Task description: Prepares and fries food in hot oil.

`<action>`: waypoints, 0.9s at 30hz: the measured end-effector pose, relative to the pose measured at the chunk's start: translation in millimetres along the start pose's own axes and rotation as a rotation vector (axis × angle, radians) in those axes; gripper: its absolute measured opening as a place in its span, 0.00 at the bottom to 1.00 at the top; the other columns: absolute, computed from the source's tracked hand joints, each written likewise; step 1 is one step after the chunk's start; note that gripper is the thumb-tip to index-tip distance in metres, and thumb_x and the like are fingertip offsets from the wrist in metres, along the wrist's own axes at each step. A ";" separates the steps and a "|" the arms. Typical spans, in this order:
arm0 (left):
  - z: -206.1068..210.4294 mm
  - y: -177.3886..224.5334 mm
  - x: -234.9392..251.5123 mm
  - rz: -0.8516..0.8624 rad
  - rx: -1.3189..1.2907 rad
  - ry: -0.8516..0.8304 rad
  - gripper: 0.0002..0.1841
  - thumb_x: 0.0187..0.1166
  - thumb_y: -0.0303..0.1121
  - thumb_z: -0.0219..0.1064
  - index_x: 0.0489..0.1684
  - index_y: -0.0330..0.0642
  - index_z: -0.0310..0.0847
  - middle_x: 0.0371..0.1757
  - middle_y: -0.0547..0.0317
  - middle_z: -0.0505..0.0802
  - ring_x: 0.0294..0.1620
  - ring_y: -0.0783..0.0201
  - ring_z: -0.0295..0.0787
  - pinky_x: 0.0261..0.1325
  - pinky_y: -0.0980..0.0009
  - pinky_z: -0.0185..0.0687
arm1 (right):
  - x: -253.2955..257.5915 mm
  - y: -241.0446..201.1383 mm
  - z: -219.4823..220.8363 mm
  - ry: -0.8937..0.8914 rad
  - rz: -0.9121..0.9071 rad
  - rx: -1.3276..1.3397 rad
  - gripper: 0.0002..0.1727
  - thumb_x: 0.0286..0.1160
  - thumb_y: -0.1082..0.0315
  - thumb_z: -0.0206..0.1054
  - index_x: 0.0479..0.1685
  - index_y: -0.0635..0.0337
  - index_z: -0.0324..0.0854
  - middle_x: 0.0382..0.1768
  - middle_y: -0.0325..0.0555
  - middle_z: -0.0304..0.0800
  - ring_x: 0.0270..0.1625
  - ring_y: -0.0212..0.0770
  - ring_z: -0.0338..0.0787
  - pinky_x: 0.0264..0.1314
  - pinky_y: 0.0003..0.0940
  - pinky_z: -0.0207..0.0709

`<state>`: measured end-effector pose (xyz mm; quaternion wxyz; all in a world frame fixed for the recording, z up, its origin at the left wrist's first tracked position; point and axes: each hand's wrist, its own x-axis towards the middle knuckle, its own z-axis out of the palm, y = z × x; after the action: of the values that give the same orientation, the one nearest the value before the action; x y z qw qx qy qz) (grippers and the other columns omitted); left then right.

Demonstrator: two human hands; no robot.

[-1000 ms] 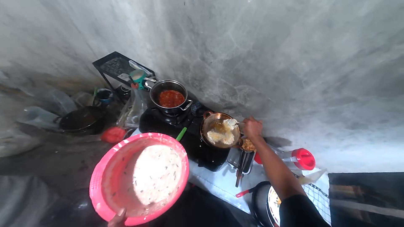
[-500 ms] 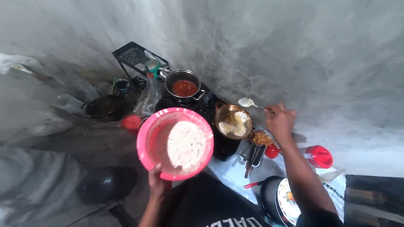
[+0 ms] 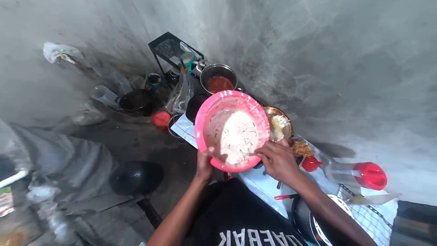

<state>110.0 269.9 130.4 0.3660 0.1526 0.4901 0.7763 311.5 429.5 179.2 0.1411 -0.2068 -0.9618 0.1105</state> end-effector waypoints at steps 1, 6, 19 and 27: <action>0.6 0.3 0.5 -0.006 0.006 0.002 0.30 0.68 0.52 0.64 0.67 0.43 0.70 0.44 0.65 0.94 0.45 0.71 0.94 0.52 0.68 0.92 | -1.9 -1.4 0.0 -0.010 0.039 0.050 0.14 0.83 0.58 0.59 0.46 0.44 0.94 0.37 0.34 0.92 0.42 0.37 0.89 0.58 0.47 0.74; -3.1 -2.5 1.8 -0.028 -0.004 0.016 0.32 0.68 0.53 0.65 0.69 0.44 0.68 0.45 0.64 0.94 0.46 0.70 0.93 0.52 0.67 0.92 | -4.5 -2.4 -2.3 -0.078 0.225 0.216 0.13 0.81 0.53 0.63 0.45 0.41 0.94 0.42 0.26 0.95 0.45 0.29 0.88 0.65 0.45 0.73; -3.7 -7.7 6.7 -0.040 -0.036 0.066 0.33 0.67 0.50 0.64 0.70 0.43 0.66 0.46 0.61 0.94 0.48 0.68 0.94 0.53 0.66 0.92 | 12.1 2.4 -30.4 -0.103 0.278 0.066 0.12 0.79 0.53 0.64 0.42 0.41 0.94 0.41 0.29 0.96 0.44 0.32 0.90 0.62 0.49 0.73; 1.9 -13.9 12.5 -0.063 -0.052 0.062 0.34 0.67 0.50 0.64 0.72 0.41 0.63 0.47 0.60 0.94 0.48 0.67 0.94 0.53 0.65 0.92 | 17.1 16.0 -41.8 -0.056 0.291 0.079 0.13 0.81 0.52 0.64 0.44 0.43 0.93 0.38 0.29 0.95 0.38 0.31 0.88 0.63 0.49 0.72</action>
<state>108.4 283.6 117.7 0.3785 0.1035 0.4855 0.7812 315.7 457.5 217.8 0.1047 -0.3353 -0.9201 0.1734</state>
